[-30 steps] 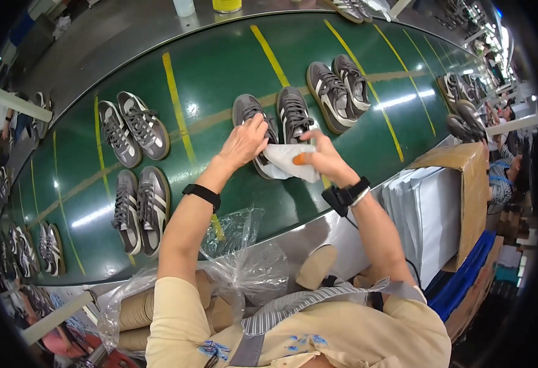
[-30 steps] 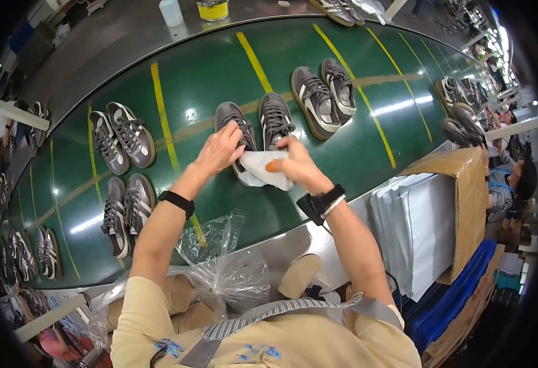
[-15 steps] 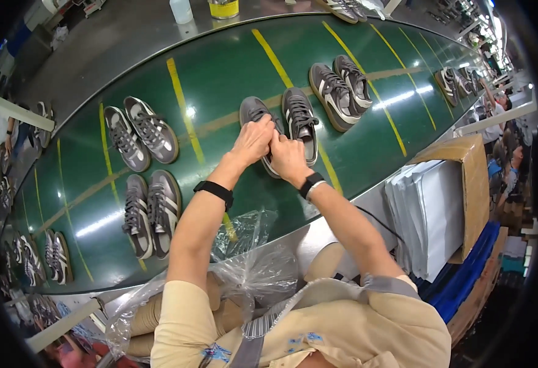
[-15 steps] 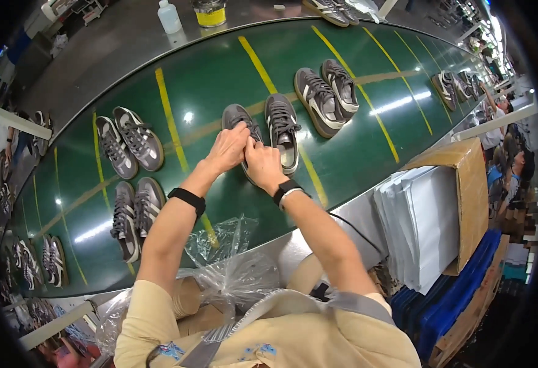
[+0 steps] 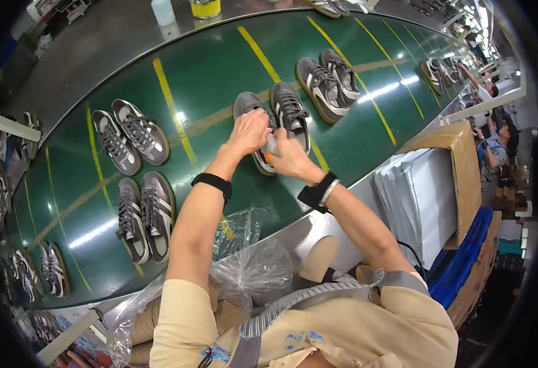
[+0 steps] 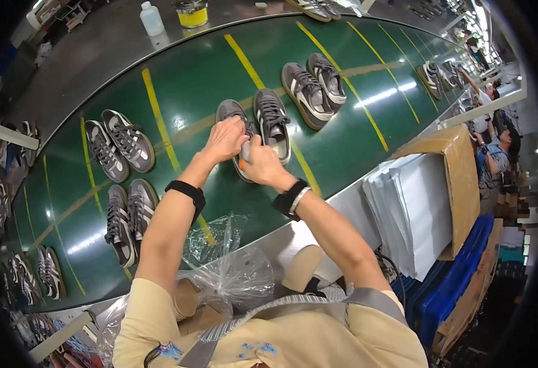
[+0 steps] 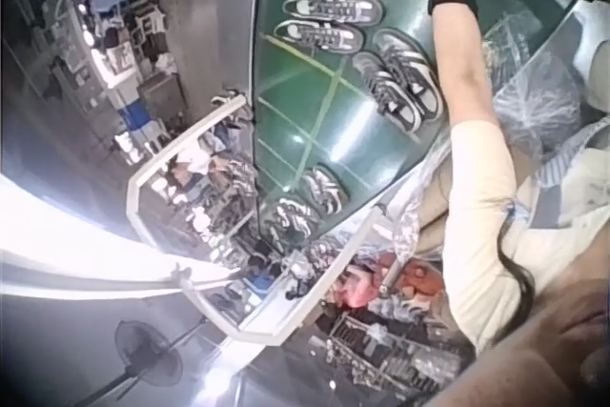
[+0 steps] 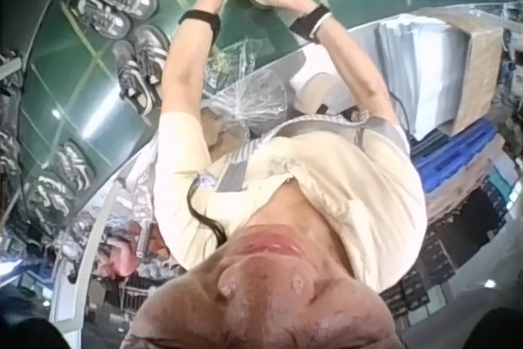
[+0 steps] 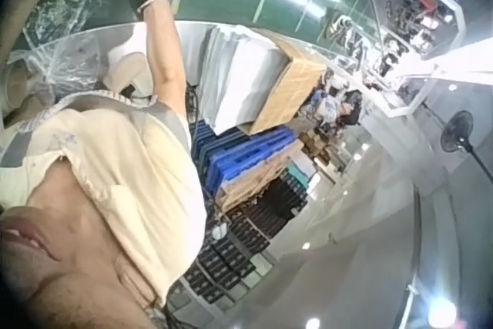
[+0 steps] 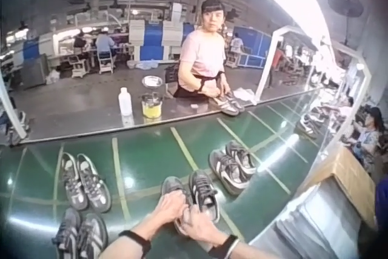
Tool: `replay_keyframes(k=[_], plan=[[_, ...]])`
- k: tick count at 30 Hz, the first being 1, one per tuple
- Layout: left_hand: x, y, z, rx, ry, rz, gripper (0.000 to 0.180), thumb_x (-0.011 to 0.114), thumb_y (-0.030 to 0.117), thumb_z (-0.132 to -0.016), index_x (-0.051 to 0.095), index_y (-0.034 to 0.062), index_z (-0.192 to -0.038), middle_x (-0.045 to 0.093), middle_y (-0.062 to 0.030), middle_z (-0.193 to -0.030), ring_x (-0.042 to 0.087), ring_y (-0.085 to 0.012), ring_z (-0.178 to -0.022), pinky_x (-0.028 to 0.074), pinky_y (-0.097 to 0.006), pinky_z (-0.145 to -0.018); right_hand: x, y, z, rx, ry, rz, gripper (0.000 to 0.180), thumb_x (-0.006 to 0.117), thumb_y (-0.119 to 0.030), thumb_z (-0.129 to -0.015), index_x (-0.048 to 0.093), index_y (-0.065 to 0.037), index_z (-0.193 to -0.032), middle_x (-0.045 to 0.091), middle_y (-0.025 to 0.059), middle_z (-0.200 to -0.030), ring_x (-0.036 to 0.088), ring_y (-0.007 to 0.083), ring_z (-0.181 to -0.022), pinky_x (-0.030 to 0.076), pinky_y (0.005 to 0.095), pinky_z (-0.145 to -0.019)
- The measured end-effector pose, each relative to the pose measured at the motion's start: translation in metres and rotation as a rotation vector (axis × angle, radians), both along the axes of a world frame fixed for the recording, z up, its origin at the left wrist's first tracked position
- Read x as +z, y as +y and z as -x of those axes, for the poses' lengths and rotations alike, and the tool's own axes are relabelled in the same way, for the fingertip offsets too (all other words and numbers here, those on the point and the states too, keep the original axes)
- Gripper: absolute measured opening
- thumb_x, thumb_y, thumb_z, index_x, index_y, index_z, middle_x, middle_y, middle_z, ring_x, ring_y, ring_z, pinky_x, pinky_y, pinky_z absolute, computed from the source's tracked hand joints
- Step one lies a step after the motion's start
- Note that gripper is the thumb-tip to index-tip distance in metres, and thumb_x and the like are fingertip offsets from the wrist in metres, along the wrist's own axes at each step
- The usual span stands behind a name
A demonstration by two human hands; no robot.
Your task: Wrapping shoes in tissue paper and placing them on a conveyor belt.
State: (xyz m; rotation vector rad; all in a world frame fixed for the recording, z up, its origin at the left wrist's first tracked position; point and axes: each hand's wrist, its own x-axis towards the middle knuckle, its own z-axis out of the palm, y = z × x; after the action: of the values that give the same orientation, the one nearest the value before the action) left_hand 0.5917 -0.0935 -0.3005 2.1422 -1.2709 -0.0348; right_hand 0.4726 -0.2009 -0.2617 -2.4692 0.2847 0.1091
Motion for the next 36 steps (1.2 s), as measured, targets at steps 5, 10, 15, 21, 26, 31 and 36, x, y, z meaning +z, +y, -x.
replay_keyframes(k=[5, 10, 15, 21, 26, 31, 36], plan=[[-0.002, 0.001, -0.015, 0.050, 0.075, -0.066, 0.019, 0.067, 0.019, -0.079, 0.056, 0.0028, -0.078, 0.057, -0.0142, -0.086, 0.057, -0.0352, -0.089, 0.046, -0.045, -0.076, -0.040, 0.030, -0.014, -0.228, -0.171, -0.021, 0.048, 0.067, -0.014, -0.079, 0.030, 0.003, -0.106, 0.061, 0.0321, -0.082, 0.061, 0.0492, -0.076, 0.049, 0.0527, -0.067], [-0.012, 0.002, -0.008, 0.029, 0.141, -0.050, 0.020, 0.067, 0.024, -0.079, 0.058, 0.0058, -0.075, 0.059, -0.0122, -0.086, 0.057, -0.0328, -0.089, 0.046, -0.043, -0.076, 0.008, 0.015, 0.048, 0.072, -0.255, -0.025, 0.065, 0.075, -0.010, -0.066, 0.039, 0.011, -0.117, 0.041, 0.0305, -0.120, 0.043, 0.0453, -0.116, 0.042, 0.0449, -0.095], [-0.008, 0.010, -0.003, 0.186, 0.246, 0.103, 0.014, 0.065, 0.019, -0.080, 0.062, 0.0052, -0.080, 0.060, -0.0131, -0.088, 0.059, -0.0328, -0.089, 0.048, -0.042, -0.078, -0.054, 0.009, -0.008, 0.260, 0.089, 0.151, 0.083, 0.081, -0.031, -0.059, 0.046, 0.016, -0.118, 0.045, 0.0319, -0.122, 0.047, 0.0419, -0.114, 0.041, 0.0416, -0.099], [0.067, 0.034, 0.063, 0.290, 0.398, 0.165, 0.011, 0.066, 0.010, -0.080, 0.062, 0.0013, -0.086, 0.061, -0.0035, -0.068, 0.055, -0.0104, -0.062, 0.046, -0.027, -0.060, -0.027, -0.025, -0.026, 0.356, 0.240, 0.079, 0.061, 0.074, -0.045, -0.070, 0.066, 0.008, -0.100, 0.065, 0.0271, -0.102, 0.065, 0.0352, -0.096, 0.051, 0.0391, -0.086], [0.098, 0.037, 0.190, -0.071, 0.406, 0.029, 0.007, 0.064, 0.009, -0.079, 0.061, 0.0032, -0.081, 0.061, -0.0117, -0.070, 0.062, -0.0238, -0.064, 0.048, -0.033, -0.060, 0.066, -0.090, 0.095, 0.291, -0.557, 0.230, 0.036, 0.070, -0.008, -0.076, 0.060, 0.000, -0.109, 0.057, 0.0149, -0.123, 0.053, 0.0319, -0.115, 0.044, 0.0379, -0.097], [0.081, 0.029, 0.351, 0.001, 0.401, -0.367, 0.041, 0.074, 0.023, -0.072, 0.055, 0.0029, -0.103, 0.058, -0.0161, -0.095, 0.061, -0.0355, -0.091, 0.049, -0.046, -0.073, 0.126, -0.211, 0.275, -0.154, -0.569, 0.552, 0.057, 0.071, -0.005, -0.077, 0.049, -0.003, -0.131, 0.048, 0.0165, -0.137, 0.046, 0.0340, -0.126, 0.040, 0.0403, -0.103], [0.035, 0.029, 0.419, 0.140, 0.391, -0.483, 0.072, 0.085, 0.026, -0.059, 0.048, -0.0015, -0.113, 0.048, -0.0209, -0.116, 0.055, -0.0363, -0.104, 0.050, -0.045, -0.079, 0.070, -0.290, 0.383, -0.220, -0.272, 0.481, 0.044, 0.060, -0.013, -0.088, 0.052, -0.004, -0.131, 0.045, 0.0171, -0.142, 0.038, 0.0325, -0.134, 0.030, 0.0379, -0.111]])
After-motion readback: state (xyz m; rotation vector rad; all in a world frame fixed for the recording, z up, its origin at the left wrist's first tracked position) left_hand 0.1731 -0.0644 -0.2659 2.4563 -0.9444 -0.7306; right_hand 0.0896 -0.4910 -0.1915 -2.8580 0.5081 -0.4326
